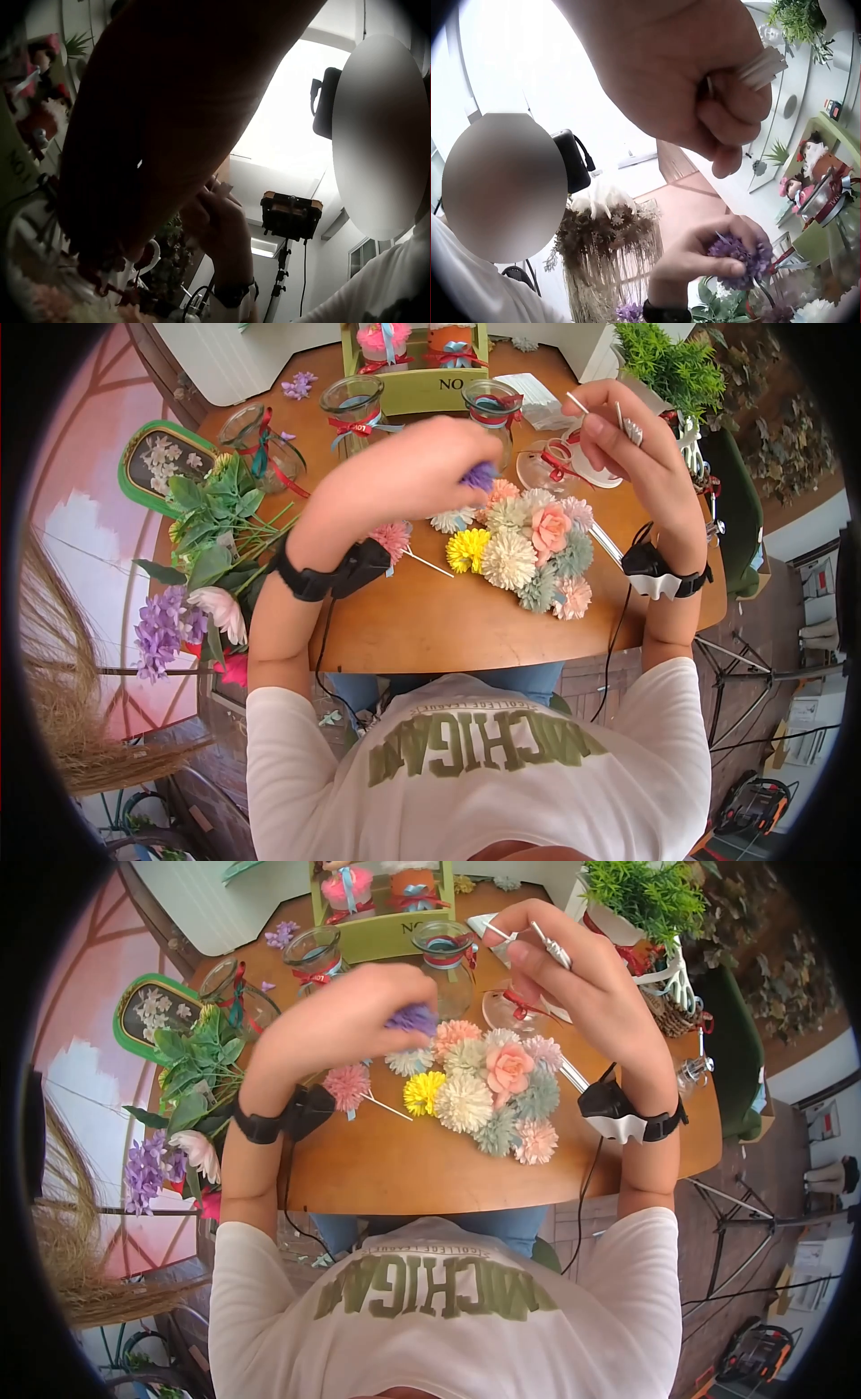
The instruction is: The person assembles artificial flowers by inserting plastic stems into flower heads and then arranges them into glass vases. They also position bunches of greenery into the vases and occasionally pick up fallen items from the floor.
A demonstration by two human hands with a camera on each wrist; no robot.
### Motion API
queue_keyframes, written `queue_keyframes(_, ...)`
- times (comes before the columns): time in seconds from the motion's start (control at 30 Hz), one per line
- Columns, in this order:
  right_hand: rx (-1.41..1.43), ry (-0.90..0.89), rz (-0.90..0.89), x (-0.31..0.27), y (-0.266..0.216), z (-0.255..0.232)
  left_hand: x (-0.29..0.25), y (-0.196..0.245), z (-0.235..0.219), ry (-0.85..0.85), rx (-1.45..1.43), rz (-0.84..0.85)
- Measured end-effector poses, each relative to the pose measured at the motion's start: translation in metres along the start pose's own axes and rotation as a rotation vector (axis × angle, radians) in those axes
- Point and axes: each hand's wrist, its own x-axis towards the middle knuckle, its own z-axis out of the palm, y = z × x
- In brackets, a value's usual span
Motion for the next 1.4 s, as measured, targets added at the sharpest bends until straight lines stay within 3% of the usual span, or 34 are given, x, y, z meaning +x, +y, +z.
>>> queue_keyframes(0.03,0.085,0.023,0.075,0.0,-0.002,0.0,0.004,0.0,0.008,-0.108,-0.03,0.002)
queue_keyframes(0.07,0.17,0.047,0.151,0.0,-0.003,0.0,0.005,-0.001,0.017,-0.107,-0.03,0.002)
queue_keyframes(0.17,0.177,0.122,0.11,0.004,0.007,0.001,0.004,0.002,0.027,-0.252,-0.088,-0.088)
queue_keyframes(0.33,0.2,0.123,0.078,0.003,0.009,-0.006,-0.016,-0.01,0.0,-0.253,0.077,-0.214)
queue_keyframes(0.4,0.03,0.163,0.02,0.002,0.004,-0.001,-0.02,-0.01,-0.015,-0.221,0.176,-0.261)
queue_keyframes(0.47,0.042,0.167,0.012,0.001,0.002,0.006,-0.023,-0.009,-0.029,-0.326,0.167,-0.491)
queue_keyframes(0.53,-0.089,0.187,0.013,0.0,0.0,0.007,-0.028,-0.01,-0.03,-0.298,0.158,-0.513)
queue_keyframes(0.63,-0.115,0.195,-0.007,-0.001,-0.005,0.007,-0.026,-0.015,-0.016,-0.388,0.261,-0.473)
queue_keyframes(0.7,-0.118,0.206,-0.019,-0.002,-0.006,0.006,-0.02,-0.015,-0.008,-0.534,0.241,-0.474)
queue_keyframes(0.8,-0.154,0.238,-0.084,-0.004,-0.006,0.003,-0.012,-0.01,-0.003,-0.585,0.26,-0.475)
queue_keyframes(1.13,-0.198,0.233,-0.156,-0.012,-0.015,-0.003,-0.021,0.016,-0.007,-0.484,0.231,-0.453)
queue_keyframes(1.2,-0.15,0.207,-0.079,-0.015,-0.016,-0.003,-0.04,0.016,0.003,-0.499,0.284,-0.605)
queue_keyframes(1.23,-0.16,0.203,-0.114,-0.015,-0.014,-0.004,-0.062,0.013,0.015,-0.258,0.408,-0.417)
queue_keyframes(1.4,-0.159,0.207,-0.056,-0.015,-0.018,-0.001,-0.103,0.006,0.048,-0.187,0.405,-0.475)
